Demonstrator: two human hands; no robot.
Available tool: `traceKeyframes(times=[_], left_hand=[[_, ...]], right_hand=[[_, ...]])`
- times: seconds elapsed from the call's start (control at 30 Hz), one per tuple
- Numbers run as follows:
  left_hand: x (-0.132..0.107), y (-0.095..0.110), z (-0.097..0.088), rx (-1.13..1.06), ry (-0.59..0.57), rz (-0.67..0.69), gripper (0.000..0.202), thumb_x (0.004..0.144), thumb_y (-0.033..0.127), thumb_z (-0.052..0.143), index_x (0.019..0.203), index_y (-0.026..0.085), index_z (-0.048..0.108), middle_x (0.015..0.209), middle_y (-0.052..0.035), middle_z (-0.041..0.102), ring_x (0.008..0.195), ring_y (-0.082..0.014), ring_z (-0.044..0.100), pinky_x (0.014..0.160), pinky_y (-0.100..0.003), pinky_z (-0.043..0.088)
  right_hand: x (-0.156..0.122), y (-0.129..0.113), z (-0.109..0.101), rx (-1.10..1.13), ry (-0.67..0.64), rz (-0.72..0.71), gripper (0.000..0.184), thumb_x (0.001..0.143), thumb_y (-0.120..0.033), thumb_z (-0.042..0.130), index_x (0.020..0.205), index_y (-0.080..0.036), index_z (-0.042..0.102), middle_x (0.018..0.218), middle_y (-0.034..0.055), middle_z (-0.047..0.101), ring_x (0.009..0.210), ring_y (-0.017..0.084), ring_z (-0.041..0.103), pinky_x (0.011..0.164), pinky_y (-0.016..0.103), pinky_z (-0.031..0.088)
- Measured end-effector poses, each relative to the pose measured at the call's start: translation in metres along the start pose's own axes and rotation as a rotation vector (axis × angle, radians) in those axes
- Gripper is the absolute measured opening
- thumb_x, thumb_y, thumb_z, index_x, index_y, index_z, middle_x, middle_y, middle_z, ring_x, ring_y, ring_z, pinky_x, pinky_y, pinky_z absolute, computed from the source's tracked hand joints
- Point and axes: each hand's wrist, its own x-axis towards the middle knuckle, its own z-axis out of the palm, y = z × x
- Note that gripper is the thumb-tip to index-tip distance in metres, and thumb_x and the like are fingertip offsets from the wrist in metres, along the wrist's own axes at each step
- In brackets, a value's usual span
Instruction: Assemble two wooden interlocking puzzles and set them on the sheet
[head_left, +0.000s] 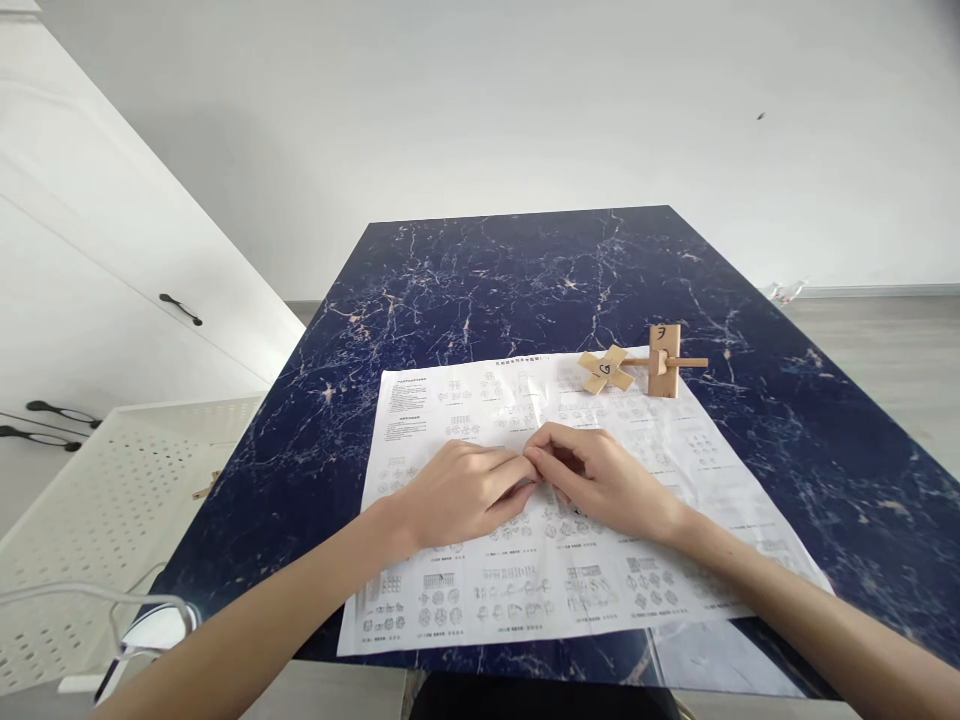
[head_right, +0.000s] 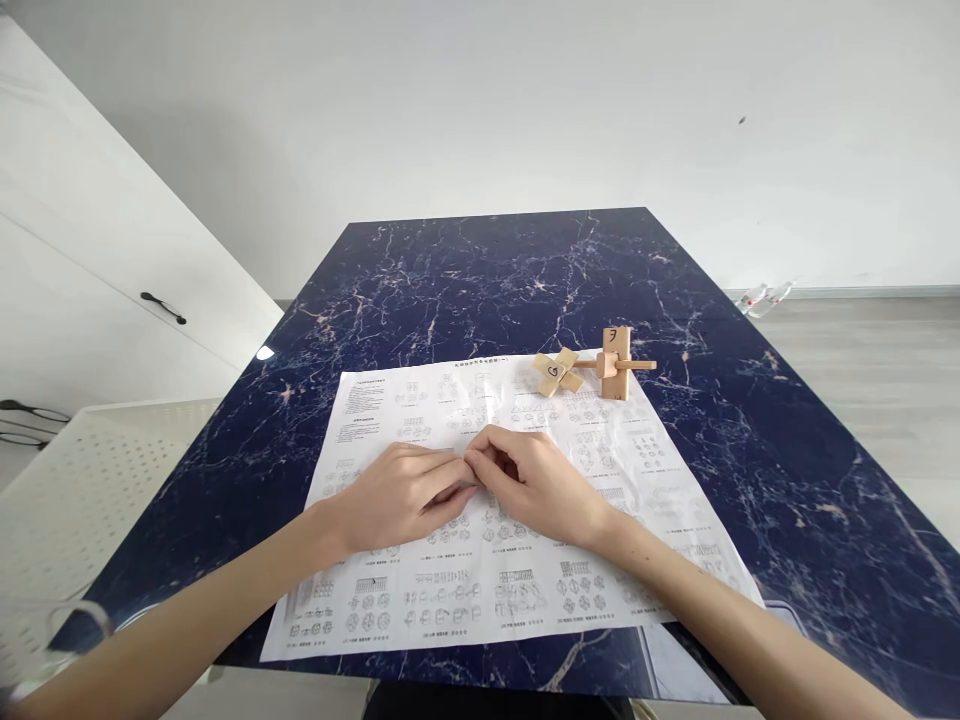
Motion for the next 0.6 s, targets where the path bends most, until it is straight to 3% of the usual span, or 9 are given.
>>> traceKeyframes(times=[0.6], left_hand=[[0.0003,0.0010,-0.0003,0.020,-0.002,0.003,0.026,0.112,0.022,0.051,0.092,0.015,0.066,0.074,0.0016,0.069,0.054,-0.0107,0.057,0.049,-0.027,0.046]], right_hand=[[0.0006,-0.0005,-0.0004,-0.031,-0.009,-0.012,0.029,0.109,-0.034,0.053,0.084,-0.023,0.062,0.066,-0.0017,0.060,0.057,0.014,0.047,0.054,0.030,0.035]])
